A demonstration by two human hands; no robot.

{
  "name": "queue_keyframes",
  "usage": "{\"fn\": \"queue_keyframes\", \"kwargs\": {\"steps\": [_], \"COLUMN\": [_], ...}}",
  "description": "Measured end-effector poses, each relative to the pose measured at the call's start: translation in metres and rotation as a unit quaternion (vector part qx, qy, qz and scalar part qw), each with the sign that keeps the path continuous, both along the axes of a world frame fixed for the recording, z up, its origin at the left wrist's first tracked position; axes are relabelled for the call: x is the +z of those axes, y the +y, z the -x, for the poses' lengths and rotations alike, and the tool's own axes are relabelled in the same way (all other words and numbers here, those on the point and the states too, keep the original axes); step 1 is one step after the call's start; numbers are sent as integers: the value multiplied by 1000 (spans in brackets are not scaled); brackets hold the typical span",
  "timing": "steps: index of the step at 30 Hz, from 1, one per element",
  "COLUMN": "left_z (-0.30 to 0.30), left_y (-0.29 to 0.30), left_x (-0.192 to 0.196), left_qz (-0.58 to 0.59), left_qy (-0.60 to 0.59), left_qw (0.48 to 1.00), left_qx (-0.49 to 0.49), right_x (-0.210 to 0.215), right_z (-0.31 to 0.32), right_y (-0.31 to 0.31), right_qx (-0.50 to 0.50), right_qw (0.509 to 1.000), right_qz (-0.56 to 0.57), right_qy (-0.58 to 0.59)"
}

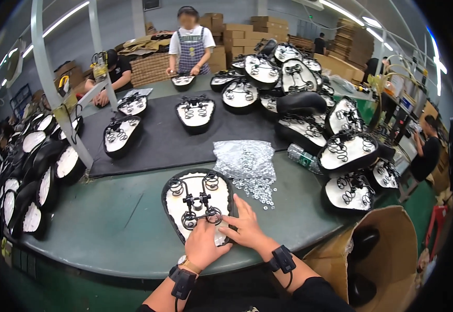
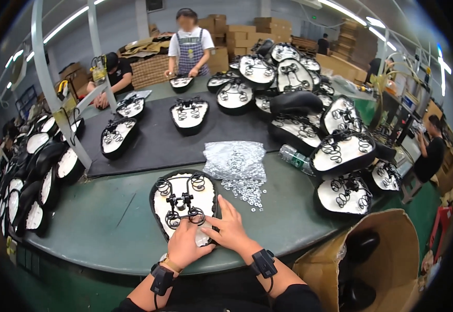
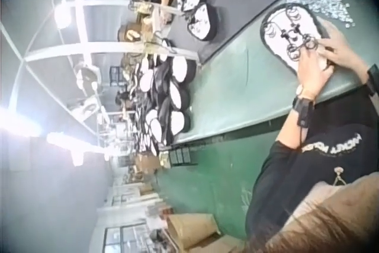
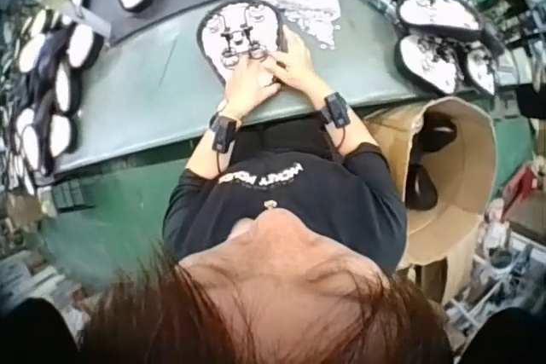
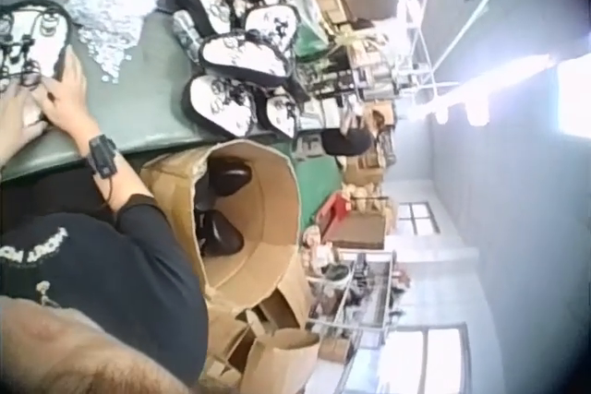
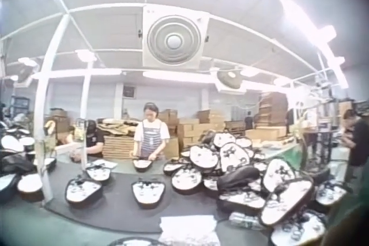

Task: The person picks up washers from a pile on the table, places them onto the bolts of a bicycle seat, and presses them into position. After repeating this for all the bolts, they place the finished seat into a cardboard box and reach for another one.

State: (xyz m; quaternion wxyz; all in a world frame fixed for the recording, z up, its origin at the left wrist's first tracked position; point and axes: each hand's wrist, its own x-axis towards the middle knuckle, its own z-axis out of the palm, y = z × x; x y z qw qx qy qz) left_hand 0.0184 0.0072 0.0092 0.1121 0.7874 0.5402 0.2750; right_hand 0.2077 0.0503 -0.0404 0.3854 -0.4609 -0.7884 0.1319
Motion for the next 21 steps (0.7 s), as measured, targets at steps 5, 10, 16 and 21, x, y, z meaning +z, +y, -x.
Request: {"fn": "queue_keyframes", "kwargs": {"steps": [5, 10, 16, 21], "left_z": [38, 47, 19, 17], "left_y": [8, 18, 1, 0], "left_x": [-3, 10, -3, -3], "left_qz": [48, 86, 25, -3], "left_qy": [29, -15, -12, -18], "left_qw": [998, 992, 1000, 1000], "left_qx": [-37, -89, 8, 6], "right_x": [26, 29, 28, 12], "right_z": [17, 23, 23, 22], "right_y": [-4, 7, 14, 6], "right_qx": [12, 31, 61, 22], "right_qw": [979, 963, 968, 970], "right_qz": [-100, -159, -141, -140], "right_qy": [-177, -216, -201, -199]}}
